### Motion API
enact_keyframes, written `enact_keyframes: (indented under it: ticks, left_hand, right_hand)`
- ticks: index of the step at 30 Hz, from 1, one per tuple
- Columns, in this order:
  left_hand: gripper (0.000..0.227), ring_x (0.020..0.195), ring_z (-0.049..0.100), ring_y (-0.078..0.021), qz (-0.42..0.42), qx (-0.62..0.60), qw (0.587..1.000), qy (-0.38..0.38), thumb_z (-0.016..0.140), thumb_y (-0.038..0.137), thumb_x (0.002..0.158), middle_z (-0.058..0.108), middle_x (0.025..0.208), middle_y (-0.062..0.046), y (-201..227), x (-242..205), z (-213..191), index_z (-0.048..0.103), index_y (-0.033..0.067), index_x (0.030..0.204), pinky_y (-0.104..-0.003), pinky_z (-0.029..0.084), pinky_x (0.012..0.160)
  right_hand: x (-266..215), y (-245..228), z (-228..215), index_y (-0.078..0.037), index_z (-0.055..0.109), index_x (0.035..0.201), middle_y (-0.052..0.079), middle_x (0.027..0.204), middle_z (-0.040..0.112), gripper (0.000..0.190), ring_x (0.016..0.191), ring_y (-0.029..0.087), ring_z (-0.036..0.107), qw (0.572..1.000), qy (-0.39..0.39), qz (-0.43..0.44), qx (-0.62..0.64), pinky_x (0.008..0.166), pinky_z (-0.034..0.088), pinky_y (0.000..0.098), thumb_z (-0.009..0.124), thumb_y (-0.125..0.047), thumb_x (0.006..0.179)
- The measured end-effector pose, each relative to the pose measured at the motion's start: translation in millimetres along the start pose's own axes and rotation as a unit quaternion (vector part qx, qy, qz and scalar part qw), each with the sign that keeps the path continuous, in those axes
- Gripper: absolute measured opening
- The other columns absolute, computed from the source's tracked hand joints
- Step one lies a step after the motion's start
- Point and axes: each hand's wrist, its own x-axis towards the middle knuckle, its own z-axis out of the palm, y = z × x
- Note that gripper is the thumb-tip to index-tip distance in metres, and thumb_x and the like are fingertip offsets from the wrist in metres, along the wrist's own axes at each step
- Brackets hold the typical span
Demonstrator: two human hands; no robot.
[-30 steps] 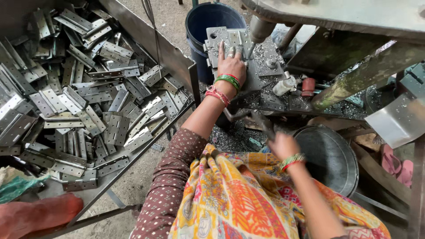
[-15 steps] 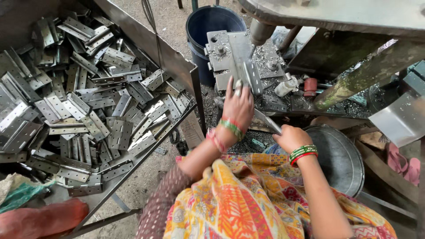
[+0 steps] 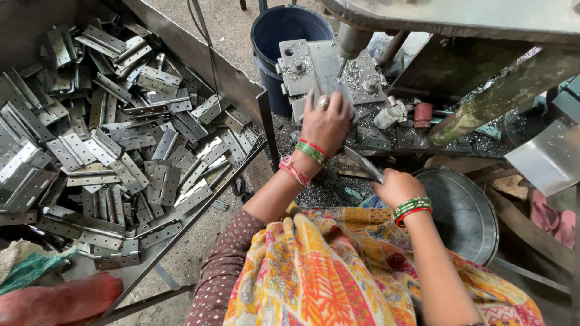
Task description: The person repeatedly picks metal hinge pieces from a bin, places them under a drill press, and operates the machine to drill holes. The person then removes the processed pieces and returns them to the bin, continuing the cycle throughout the clip.
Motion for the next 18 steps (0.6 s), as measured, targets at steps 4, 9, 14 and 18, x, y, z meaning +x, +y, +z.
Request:
enact_keyframes:
  ticks: [4,9,14,18]
  left_hand:
    - [0.048,0.119,0.058,-0.0308,-0.073,-0.076,0.988,-0.113,0.05,0.022,0.1,0.058,0.133,-0.016,-21,0,23,0.061,-0.0007,0.141,-0.049,0.045,0.109]
    - [0.076,0.142,0.04,-0.0357,-0.129,0.102,0.978,-0.13,0.043,0.063,0.097,0.048,0.149,-0.021,-15,-29,12,0.063,-0.0036,0.128,-0.057,0.024,0.118]
    - [0.064,0.144,0.04,-0.034,-0.084,0.047,0.99,-0.102,0.042,0.05,0.102,0.052,0.149,-0.019,10,-18,17,0.062,-0.0037,0.131,-0.058,0.015,0.124]
    - [0.054,0.143,0.042,-0.0359,-0.101,0.06,0.982,-0.149,0.04,0.04,0.104,0.054,0.145,-0.021,1,6,39,0.064,-0.0019,0.128,-0.06,0.014,0.123]
  right_hand:
    - [6,1,-1,-0.008,0.073,0.103,0.023,0.095,0.075,0.036,0.091,0.042,0.073,1.0,-0.016,0.003,0.004,0.086,0.057,0.0522,0.062,-0.038,0.086]
    - [12,1,-8,-0.009,0.074,0.105,0.022,0.101,0.076,0.039,0.095,0.04,0.073,0.998,-0.056,-0.015,-0.006,0.089,0.056,0.0508,0.063,-0.041,0.086]
    - [21,-9,-30,-0.01,0.077,0.105,0.021,0.105,0.075,0.037,0.097,0.039,0.074,0.996,-0.047,-0.032,-0.064,0.091,0.058,0.0496,0.063,-0.039,0.086]
    - [17,-5,-23,-0.009,0.078,0.102,0.02,0.101,0.075,0.037,0.094,0.038,0.074,0.997,-0.014,-0.043,-0.063,0.089,0.058,0.0493,0.064,-0.039,0.086]
